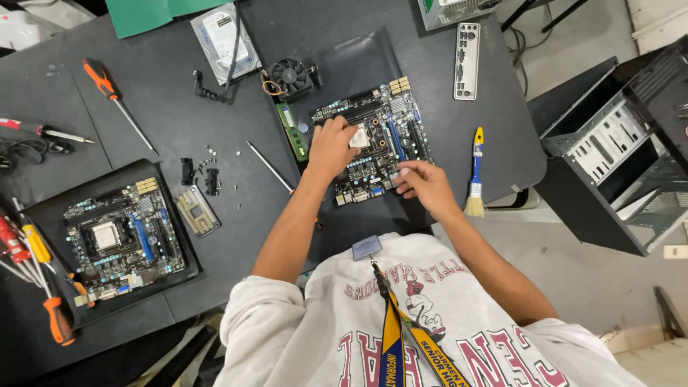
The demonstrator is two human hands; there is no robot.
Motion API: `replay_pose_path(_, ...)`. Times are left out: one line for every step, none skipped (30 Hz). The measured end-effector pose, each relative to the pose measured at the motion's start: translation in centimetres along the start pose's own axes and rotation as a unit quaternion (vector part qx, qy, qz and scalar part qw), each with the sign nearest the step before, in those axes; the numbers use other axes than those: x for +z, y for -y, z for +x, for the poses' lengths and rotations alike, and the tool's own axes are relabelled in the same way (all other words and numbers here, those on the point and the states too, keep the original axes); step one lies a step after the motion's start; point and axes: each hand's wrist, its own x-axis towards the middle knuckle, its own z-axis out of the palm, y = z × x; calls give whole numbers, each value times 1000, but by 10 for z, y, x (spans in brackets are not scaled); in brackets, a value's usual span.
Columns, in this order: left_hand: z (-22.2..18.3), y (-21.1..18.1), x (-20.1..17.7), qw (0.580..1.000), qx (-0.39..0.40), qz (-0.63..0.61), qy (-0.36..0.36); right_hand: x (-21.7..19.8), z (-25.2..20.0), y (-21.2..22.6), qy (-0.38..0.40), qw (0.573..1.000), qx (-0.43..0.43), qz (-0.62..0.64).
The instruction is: Cleaning a computer motherboard with a brush and installing internal components like CPU and RAM.
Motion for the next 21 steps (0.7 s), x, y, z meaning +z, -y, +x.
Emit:
replay_pose_path(1,0,2,1000,0,0,1,0,1,-1,0,1000,1,0)
replay_pose_path(1,1,5,1000,-2,-3,-4,0,1,-3,-4,1000,4,3)
replay_pose_path(1,2,7,1000,-4,-5,-8,0,1,-5,-7,1000,8,7)
replay_pose_path(-1,0,4,1000,-7,-6,-7,1,1,-5,-5,1000,9,6)
replay_pose_path(-3,-1,1,1000,-7,-5,-14,1,1,-6,-5,1000,6,-2)
replay_pose_path(-4,-3,-2,1000,-6,-5,-21,2,2,-5,-6,1000,1,-10)
replay_pose_path(-6,-4,-2,1000,-8,-6,-21,2,0,-5,-4,1000,2,-12)
replay_pose_path(-7,-5,-2,1000,-4,-6,-23,1,0,-5,-1,1000,3,-13)
replay_pose_path(-7,-6,-3,1000,0,-5,-26,1,0,-4,2,1000,4,-14)
replay_pose_path(-6,-5,-1,1000,1,-6,-27,0,1,-4,1,1000,3,-15)
replay_pose_path(-5,-4,2,1000,2,-1,-29,0,1,-4,2,1000,3,-15)
replay_pose_path(-5,-4,5,1000,3,3,-30,0,1,-4,2,1000,4,-16)
replay_pose_path(-4,-3,8,1000,3,2,-31,0,1,-5,2,1000,4,-17)
replay_pose_path(-4,-2,10,999,7,5,-35,0,2,-5,2,1000,3,-19)
replay_pose_path(-4,0,12,999,12,8,-40,1,2,-6,2,1000,2,-21)
replay_pose_path(-4,0,14,999,10,8,-41,1,2,-4,3,1000,2,-22)
replay_pose_path(-4,1,16,999,9,8,-46,2,2,-1,4,1000,0,-27)
replay_pose_path(-4,1,18,999,9,9,-51,2,1,0,4,999,-2,-33)
replay_pose_path(-5,1,18,999,8,8,-51,3,1,1,5,999,-2,-33)
replay_pose_path(-6,0,19,998,11,10,-65,3,1,2,5,999,-3,-33)
replay_pose_path(-7,0,20,997,13,11,-78,3,1,2,6,999,-3,-32)
